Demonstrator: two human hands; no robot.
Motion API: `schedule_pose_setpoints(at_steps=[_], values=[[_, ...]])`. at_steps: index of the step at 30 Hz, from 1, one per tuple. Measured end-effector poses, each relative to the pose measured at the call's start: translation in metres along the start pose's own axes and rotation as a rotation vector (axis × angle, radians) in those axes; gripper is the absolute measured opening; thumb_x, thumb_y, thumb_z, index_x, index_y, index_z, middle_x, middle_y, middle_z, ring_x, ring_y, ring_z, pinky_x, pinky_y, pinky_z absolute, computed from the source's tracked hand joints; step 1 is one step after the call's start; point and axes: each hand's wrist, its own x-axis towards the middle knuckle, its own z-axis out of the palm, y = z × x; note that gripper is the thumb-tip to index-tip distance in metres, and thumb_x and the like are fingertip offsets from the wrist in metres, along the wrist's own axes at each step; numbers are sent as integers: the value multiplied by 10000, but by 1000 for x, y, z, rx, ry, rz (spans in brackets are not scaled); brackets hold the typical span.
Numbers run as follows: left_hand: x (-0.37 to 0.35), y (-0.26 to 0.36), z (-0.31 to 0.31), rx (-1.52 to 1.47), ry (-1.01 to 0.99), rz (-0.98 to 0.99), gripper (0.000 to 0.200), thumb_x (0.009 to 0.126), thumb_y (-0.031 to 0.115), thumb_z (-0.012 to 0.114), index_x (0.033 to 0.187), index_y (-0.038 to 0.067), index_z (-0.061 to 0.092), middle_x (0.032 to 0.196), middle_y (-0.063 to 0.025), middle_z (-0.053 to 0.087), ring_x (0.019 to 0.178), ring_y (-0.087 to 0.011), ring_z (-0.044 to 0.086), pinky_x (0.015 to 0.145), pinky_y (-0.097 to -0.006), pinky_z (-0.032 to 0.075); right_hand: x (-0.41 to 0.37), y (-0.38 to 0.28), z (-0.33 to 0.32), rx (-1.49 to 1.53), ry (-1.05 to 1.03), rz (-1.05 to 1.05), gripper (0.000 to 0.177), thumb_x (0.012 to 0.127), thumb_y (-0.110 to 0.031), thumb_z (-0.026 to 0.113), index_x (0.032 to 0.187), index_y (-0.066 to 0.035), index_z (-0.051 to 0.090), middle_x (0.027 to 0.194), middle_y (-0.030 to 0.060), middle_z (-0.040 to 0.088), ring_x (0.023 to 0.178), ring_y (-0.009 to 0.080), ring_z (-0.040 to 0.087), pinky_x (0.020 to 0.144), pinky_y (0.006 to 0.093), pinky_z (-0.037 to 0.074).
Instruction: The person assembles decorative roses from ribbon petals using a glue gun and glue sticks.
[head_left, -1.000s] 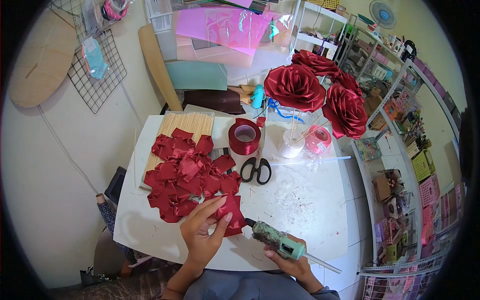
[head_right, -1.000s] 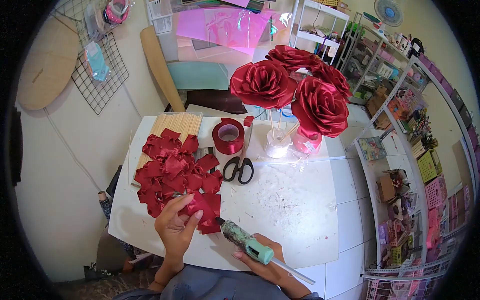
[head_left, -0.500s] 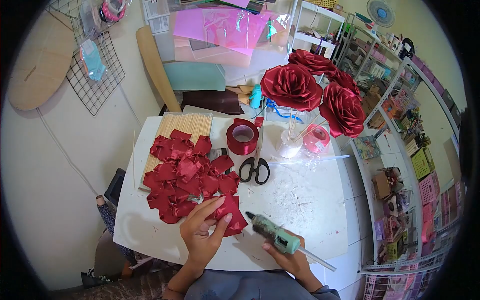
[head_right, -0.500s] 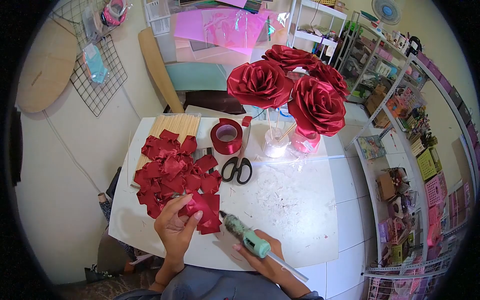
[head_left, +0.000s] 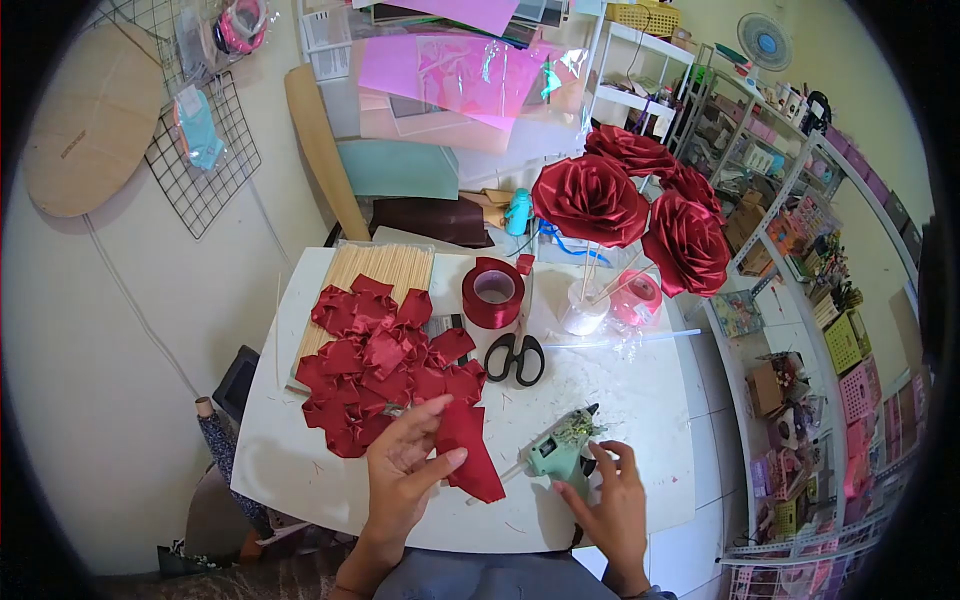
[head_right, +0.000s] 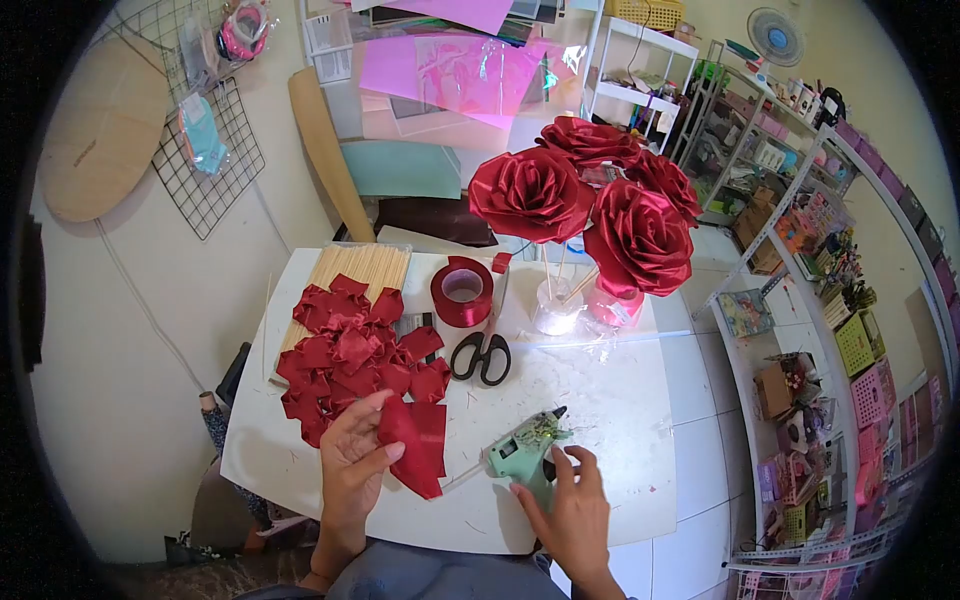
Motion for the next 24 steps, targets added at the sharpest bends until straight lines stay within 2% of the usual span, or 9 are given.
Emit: schedule_pose_setpoints(at_steps=[1,3,5,7,9,11,18,22,24], values=[[-1,-1,-1,22,-40,-4,416,687,-100,581,1082,-63,455,1007,-133,523,901,-145,522,792,-267,431,0,-1,-3,-1,2,4,420,693,-156,642,1009,60,468,977,202,441,784,306,530,602,357,462],[-5,-3,3,85,-79,-59,400,694,-95,581,1075,-65,461,1002,-128,528,897,-141,522,784,-262,436,5,-5,-12,144,164,-37,369,684,-122,648,993,24,509,953,169,485,795,273,533,633,325,456],[-7,-5,9,148,-127,-116,385,701,-90,580,1068,-68,467,998,-123,534,894,-136,521,777,-256,441,10,-12,-14,267,183,-61,326,681,-66,640,982,2,534,914,137,527,793,241,541,656,295,444],[-8,-6,18,189,-190,-145,351,720,-87,567,1058,-68,476,980,-118,542,889,-128,522,764,-242,449,14,-13,-11,686,-31,-122,307,682,-26,627,975,10,543,883,126,553,774,208,550,664,283,441],[-9,-6,21,212,-213,-164,324,734,-88,550,1051,-65,486,971,-118,545,891,-121,523,758,-222,450,17,-17,-5,747,-77,-145,290,702,-5,609,985,5,550,855,116,571,764,169,552,669,267,440],[-11,-7,22,271,-221,-173,291,740,-82,546,1027,-50,515,953,-115,554,879,-114,529,717,-206,461,18,-25,0,950,-129,-51,269,727,-2,588,994,2,551,861,108,570,773,147,545,677,256,438],[-10,-14,18,361,-256,-160,214,738,-78,544,946,-33,570,932,-115,567,830,-117,552,688,-207,489,24,-22,5,1081,-121,-28,139,741,-36,600,869,18,588,825,91,577,718,123,553,665,227,438],[-11,-20,17,405,-242,-58,202,731,-83,547,927,-39,574,921,-121,577,825,-137,567,720,-233,490,24,-24,10,1033,-93,0,113,740,-48,609,829,17,585,799,76,580,713,115,550,658,227,439],[-11,-19,18,430,-237,-55,199,730,-84,547,923,-45,572,919,-125,580,829,-143,570,724,-241,490,25,-25,11,991,-122,40,85,722,20,598,801,27,568,806,91,570,777,137,555,696,253,450]])
